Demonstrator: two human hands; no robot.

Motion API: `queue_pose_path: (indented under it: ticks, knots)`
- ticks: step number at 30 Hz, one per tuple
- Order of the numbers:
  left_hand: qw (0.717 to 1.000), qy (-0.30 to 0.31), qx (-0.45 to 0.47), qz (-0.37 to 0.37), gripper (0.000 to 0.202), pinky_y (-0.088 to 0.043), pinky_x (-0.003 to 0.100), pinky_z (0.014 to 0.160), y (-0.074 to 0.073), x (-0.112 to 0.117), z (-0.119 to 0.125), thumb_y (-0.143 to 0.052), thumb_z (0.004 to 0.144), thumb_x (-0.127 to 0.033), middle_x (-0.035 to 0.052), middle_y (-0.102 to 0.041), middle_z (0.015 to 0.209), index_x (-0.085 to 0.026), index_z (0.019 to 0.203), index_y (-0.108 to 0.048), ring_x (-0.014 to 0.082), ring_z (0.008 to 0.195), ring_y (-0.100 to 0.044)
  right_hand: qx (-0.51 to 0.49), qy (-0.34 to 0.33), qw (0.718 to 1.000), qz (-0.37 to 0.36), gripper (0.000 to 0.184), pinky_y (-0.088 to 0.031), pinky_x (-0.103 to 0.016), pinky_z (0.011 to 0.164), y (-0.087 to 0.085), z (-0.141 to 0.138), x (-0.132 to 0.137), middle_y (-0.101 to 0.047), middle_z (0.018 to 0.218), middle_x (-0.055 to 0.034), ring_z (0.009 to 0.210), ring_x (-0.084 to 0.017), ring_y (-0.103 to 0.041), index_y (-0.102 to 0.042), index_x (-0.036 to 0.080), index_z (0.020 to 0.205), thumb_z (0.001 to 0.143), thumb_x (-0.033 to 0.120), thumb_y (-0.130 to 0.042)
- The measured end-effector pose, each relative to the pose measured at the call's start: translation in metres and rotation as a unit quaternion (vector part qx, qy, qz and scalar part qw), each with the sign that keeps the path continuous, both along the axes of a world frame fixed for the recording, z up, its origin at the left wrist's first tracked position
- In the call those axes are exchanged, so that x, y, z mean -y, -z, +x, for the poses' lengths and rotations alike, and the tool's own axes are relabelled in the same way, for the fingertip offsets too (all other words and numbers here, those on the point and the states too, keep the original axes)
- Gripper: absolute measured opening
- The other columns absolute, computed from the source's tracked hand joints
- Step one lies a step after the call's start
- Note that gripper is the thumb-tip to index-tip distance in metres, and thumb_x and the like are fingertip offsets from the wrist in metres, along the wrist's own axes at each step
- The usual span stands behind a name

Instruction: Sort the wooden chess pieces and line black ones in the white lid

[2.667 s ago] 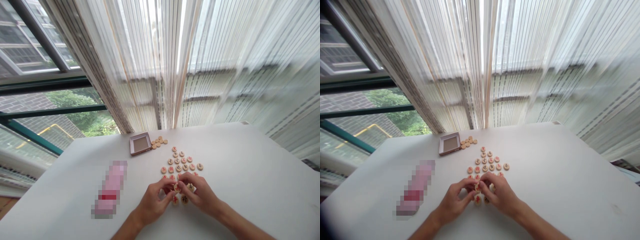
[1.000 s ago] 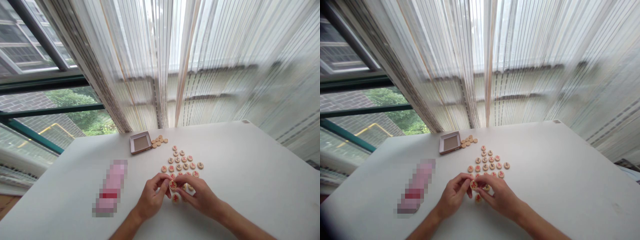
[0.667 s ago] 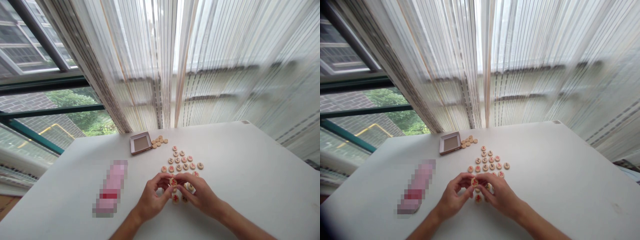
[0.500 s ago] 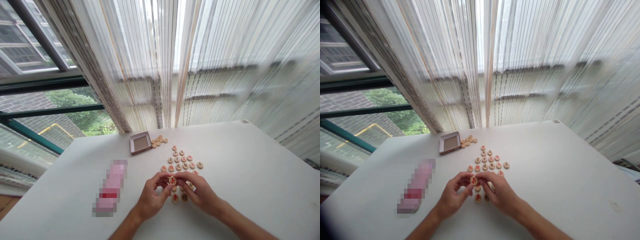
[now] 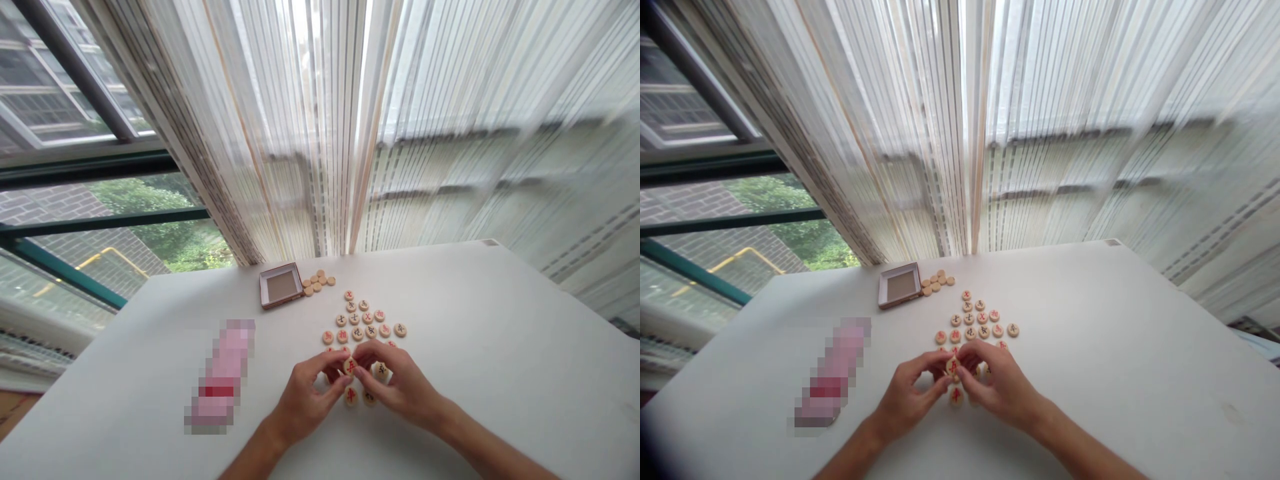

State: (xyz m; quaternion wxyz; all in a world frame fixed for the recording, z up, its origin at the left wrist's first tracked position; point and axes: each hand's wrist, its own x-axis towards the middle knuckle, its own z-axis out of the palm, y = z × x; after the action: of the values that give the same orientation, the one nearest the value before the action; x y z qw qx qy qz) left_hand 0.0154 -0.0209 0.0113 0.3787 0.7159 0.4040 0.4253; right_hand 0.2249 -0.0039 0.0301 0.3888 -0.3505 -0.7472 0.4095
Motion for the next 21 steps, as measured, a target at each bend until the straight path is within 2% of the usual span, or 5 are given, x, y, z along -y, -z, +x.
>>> queue_pose_path:
  ticks: [5, 12, 21]
  knots:
    - [0.999, 0.008, -0.024, 0.044, 0.03, -0.06, 0.022, 0.078, 0.0011, 0.0011, 0.0001, -0.072, 0.089, -0.021, 0.0035, -0.079, 0.099, -0.021, 0.118, -0.07, 0.013, 0.078, -0.072, 0.002, -0.002, 1.0, -0.014, 0.006, -0.053, -0.023, 0.069, 0.0037, 0.0021, -0.0004, -0.07, 0.081, -0.0004, 0.072, -0.013, -0.066, -0.065, 0.02, 0.093, 0.09, 0.024, -0.068]
    - [0.995, 0.019, -0.041, 0.093, 0.03, -0.06, 0.022, 0.078, 0.0033, 0.0031, 0.0009, -0.073, 0.088, -0.017, 0.0033, -0.079, 0.096, -0.021, 0.117, -0.069, 0.0136, 0.078, -0.073, 0.023, 0.027, 0.999, -0.015, 0.017, -0.05, -0.021, 0.061, 0.0073, 0.0024, 0.0009, -0.07, 0.072, 0.0004, 0.064, -0.012, -0.064, -0.064, 0.019, 0.082, 0.09, 0.033, -0.07]
    - [0.997, 0.023, -0.053, 0.04, 0.027, -0.059, 0.026, 0.079, -0.0048, 0.0018, -0.0003, -0.071, 0.089, -0.022, 0.0045, -0.079, 0.098, -0.022, 0.117, -0.071, 0.0157, 0.079, -0.072, 0.031, 0.028, 0.999, 0.017, 0.019, -0.051, -0.022, 0.065, 0.0003, 0.0019, 0.0011, -0.07, 0.074, -0.0004, 0.067, -0.012, -0.064, -0.065, 0.02, 0.086, 0.098, 0.032, -0.059]
